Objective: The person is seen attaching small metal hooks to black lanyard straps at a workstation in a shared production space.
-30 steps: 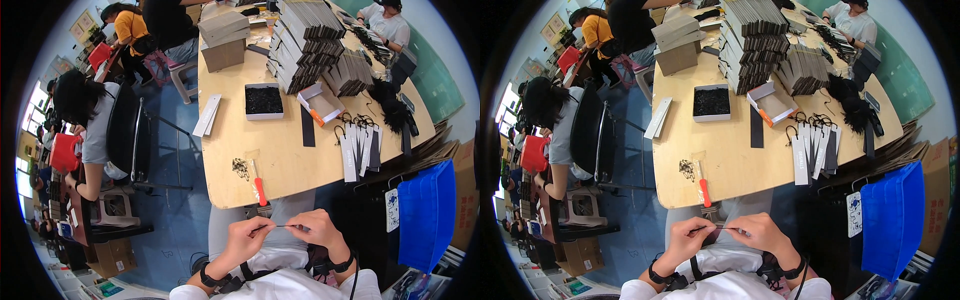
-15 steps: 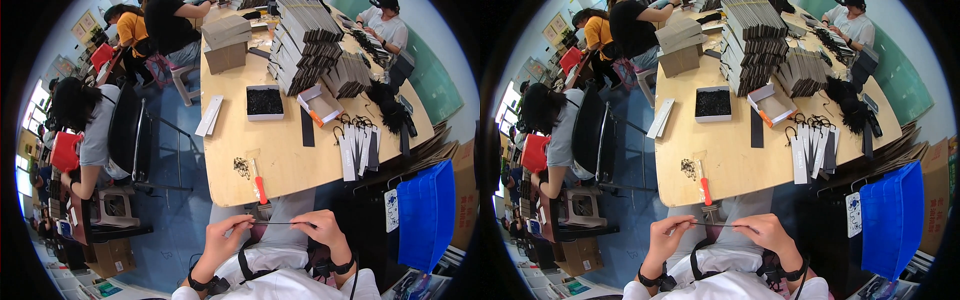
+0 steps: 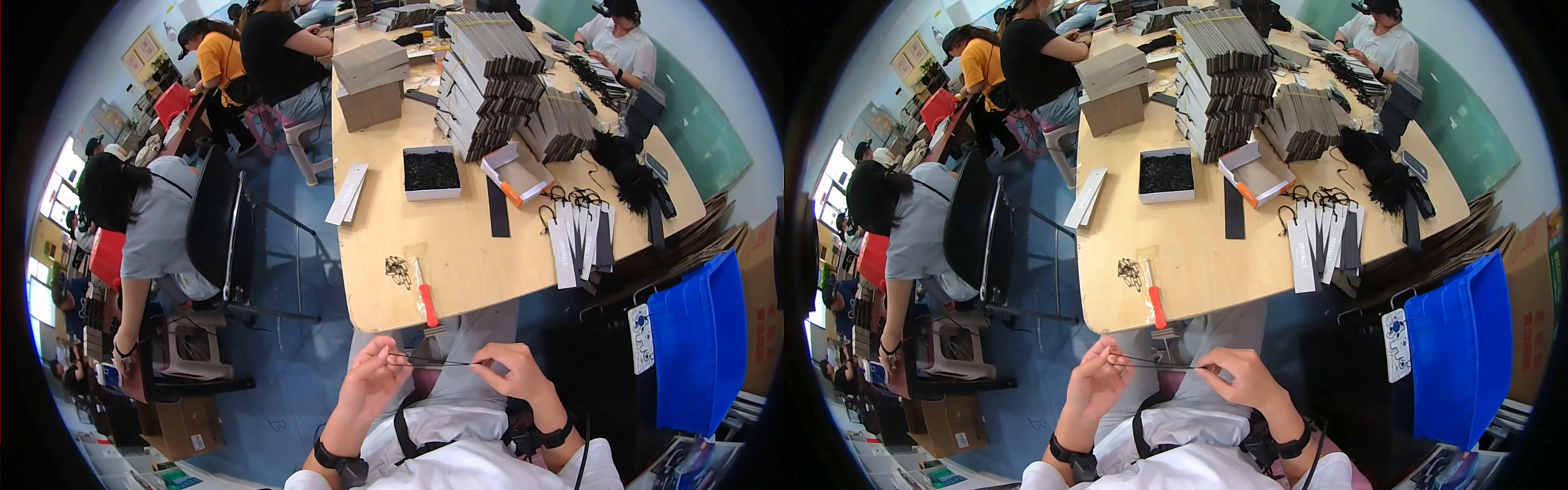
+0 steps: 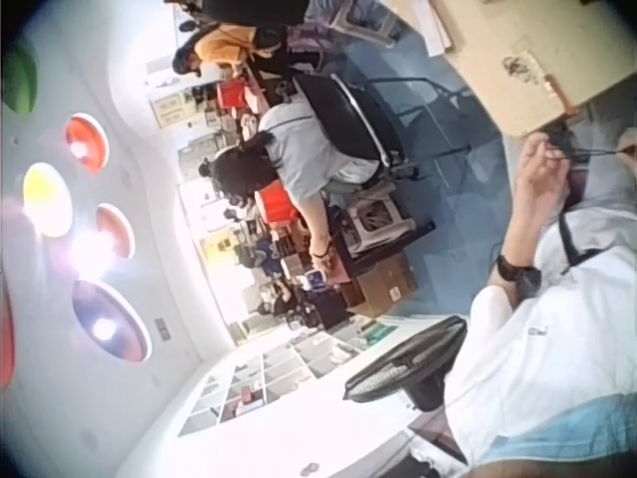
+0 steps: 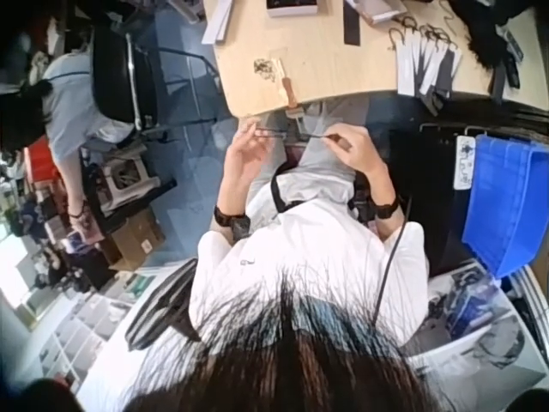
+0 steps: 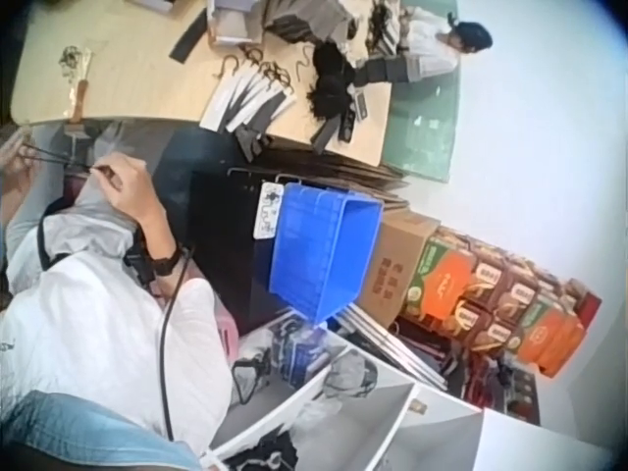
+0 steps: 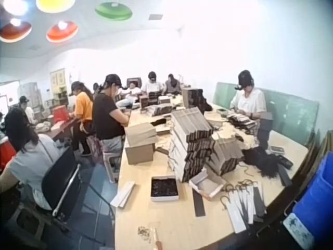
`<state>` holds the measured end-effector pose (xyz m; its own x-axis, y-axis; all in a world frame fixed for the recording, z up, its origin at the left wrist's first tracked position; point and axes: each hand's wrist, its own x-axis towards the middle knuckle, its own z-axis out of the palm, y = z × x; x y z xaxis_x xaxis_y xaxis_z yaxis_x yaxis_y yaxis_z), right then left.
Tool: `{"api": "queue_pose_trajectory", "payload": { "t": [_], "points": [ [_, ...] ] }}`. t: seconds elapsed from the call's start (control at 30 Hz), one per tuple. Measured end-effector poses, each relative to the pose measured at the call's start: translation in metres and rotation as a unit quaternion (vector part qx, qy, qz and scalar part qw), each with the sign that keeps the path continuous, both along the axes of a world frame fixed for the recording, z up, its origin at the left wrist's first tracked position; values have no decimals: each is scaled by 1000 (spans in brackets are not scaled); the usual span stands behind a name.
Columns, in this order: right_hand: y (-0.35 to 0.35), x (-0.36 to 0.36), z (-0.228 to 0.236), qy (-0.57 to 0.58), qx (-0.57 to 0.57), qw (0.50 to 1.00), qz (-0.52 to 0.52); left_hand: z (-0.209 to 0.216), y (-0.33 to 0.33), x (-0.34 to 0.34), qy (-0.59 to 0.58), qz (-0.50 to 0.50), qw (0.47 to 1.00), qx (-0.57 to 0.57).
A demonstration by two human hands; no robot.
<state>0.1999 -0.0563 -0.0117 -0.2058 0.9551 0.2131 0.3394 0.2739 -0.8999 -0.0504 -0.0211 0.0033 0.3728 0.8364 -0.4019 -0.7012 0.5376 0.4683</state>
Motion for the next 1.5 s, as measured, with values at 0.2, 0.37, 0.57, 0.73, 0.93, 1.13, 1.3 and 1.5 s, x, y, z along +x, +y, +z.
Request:
{"api": "queue_pose_trajectory", "payload": {
  "t": [0.2, 0.37, 0.57, 0.73, 0.93, 1.13, 1.3, 1.5],
  "points": [
    [-4, 2, 2, -6, -19, 999, 28, 16, 8, -6, -61, -204, 977, -32],
    [-9, 7, 3, -21, -16, 999, 28, 14, 13, 2, 29, -124, 990, 53],
    [-13, 11, 5, -36, 12, 999, 29, 19, 17, 6, 164, -107, 968, 156],
    [-11, 13, 7, -44, 82, 995, 34, 33, 20, 0, 286, -209, 901, 252],
    [-7, 17, 11, -77, 108, 989, 58, 21, 23, -3, 351, -216, 863, 292],
    [2, 28, -8, -32, -18, 999, -37, -11, 8, 17, 370, -155, 865, 301],
    [12, 30, -44, -22, -110, 992, -63, -35, -2, 33, 550, 29, 695, 462],
    [8, 29, -117, -1, -186, 980, -73, -27, 7, 42, 637, 86, 531, 552]
  ]
}}
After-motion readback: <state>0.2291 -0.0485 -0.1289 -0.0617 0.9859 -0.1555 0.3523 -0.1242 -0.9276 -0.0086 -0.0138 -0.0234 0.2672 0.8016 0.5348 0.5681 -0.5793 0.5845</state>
